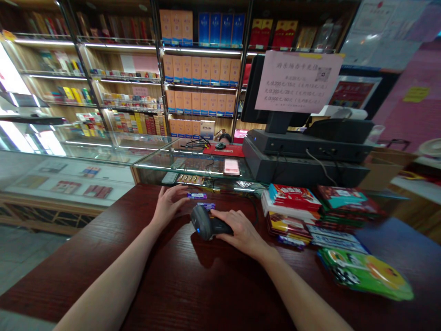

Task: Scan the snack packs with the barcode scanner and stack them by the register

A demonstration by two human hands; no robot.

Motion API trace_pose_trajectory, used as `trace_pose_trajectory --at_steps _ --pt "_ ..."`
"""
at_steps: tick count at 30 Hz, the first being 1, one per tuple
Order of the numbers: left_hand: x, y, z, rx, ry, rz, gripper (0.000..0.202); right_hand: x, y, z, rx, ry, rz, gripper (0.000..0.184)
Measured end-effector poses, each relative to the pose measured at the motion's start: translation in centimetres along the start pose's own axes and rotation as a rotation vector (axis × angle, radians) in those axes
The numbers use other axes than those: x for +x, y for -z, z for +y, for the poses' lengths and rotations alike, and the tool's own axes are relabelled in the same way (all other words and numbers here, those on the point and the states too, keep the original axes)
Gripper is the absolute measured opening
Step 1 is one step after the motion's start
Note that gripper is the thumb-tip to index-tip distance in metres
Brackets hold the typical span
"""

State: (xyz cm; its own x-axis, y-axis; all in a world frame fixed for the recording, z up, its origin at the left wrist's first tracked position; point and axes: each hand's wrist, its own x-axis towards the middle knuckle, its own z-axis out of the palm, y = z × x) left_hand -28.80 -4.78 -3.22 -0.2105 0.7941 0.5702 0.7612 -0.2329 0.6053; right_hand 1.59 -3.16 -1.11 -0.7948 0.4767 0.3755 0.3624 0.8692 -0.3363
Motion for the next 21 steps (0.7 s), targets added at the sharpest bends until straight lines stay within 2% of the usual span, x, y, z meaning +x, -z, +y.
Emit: trace_pose_trajectory --at_steps 11,21 --pt "0.09 -0.04 -0.03 0.016 0.018 0.042 0.036 -0.11 -0.17 0.3 0.035 -0.012 0.017 0.063" --pt "0.13 -0.02 0.12 0.033 0.022 0.027 0.038 -0.15 -0.15 0.32 0.034 -0.004 0.002 0.067"
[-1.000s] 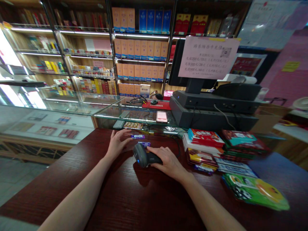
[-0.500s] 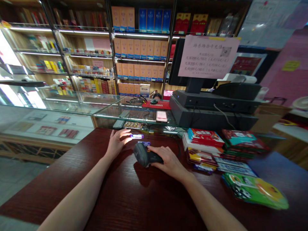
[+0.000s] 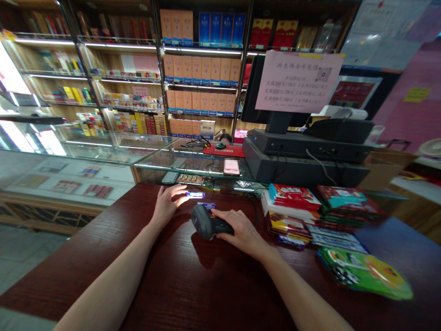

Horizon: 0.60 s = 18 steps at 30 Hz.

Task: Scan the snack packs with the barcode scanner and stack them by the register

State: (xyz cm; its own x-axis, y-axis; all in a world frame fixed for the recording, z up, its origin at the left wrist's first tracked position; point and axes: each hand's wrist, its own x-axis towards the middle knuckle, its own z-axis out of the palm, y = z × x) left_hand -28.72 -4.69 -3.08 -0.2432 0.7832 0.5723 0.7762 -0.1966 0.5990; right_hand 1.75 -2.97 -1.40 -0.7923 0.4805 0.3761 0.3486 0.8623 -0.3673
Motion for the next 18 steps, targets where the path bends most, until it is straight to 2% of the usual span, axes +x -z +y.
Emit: trace_pose_trajectory --at_steps 9,18 --pt "0.2 0.4 -0.6 -0.051 0.043 0.03 0.037 -0.1 0.0 0.0 0.01 0.009 0.006 0.072" --pt "0.2 0.3 -1.8 0.0 0.068 0.065 0.034 -0.1 -0.1 0.2 -0.016 0.007 0.021 0.078"
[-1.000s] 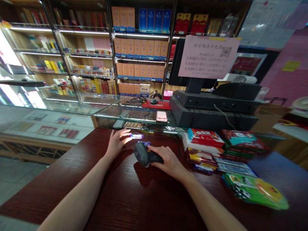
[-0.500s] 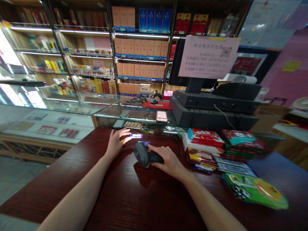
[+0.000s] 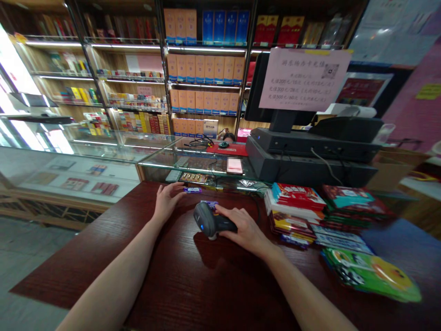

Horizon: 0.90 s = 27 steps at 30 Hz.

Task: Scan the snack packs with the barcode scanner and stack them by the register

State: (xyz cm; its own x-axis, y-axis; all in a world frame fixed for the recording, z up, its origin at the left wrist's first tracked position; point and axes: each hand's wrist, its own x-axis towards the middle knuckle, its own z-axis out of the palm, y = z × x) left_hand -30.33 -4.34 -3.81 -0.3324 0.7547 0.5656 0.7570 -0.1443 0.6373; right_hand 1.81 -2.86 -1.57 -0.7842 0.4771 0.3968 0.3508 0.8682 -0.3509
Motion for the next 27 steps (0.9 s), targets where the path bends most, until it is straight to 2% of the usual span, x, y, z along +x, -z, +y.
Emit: trace_pose_trajectory --at_steps 11,27 --pt "0.03 0.02 0.01 0.074 -0.044 0.015 0.031 -0.07 -0.03 -0.08 0.032 0.018 -0.005 0.072" --pt "-0.14 -0.21 -0.17 0.06 -0.046 0.019 0.033 -0.11 -0.09 -0.29 0.058 0.013 -0.031 0.071"
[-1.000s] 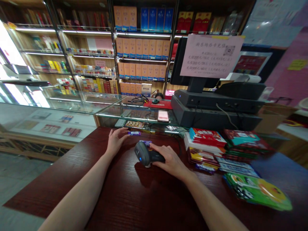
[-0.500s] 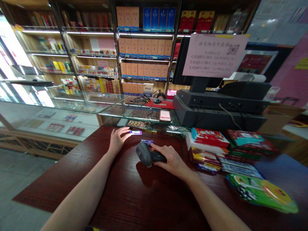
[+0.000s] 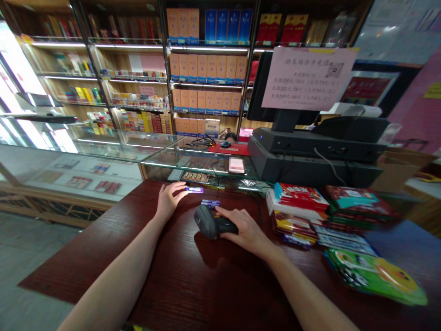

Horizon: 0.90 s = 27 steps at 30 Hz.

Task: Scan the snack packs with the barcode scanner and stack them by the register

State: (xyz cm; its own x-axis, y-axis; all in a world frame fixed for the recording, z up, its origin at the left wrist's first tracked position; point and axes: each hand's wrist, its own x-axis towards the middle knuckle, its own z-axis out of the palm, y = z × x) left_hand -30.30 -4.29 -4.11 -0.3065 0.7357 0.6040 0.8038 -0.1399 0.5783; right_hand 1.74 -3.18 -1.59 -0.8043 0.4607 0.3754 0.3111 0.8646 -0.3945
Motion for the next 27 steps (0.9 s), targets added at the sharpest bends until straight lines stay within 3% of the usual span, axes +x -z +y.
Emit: trace_pose_trajectory --at_steps 8,27 --pt "0.1 0.0 -0.3 -0.084 0.052 -0.014 0.032 0.0 -0.2 0.1 0.051 0.016 0.016 0.076" --pt "0.1 0.0 0.0 -0.042 -0.008 -0.023 0.03 0.0 1.0 -0.1 0.137 -0.089 -0.024 0.076"
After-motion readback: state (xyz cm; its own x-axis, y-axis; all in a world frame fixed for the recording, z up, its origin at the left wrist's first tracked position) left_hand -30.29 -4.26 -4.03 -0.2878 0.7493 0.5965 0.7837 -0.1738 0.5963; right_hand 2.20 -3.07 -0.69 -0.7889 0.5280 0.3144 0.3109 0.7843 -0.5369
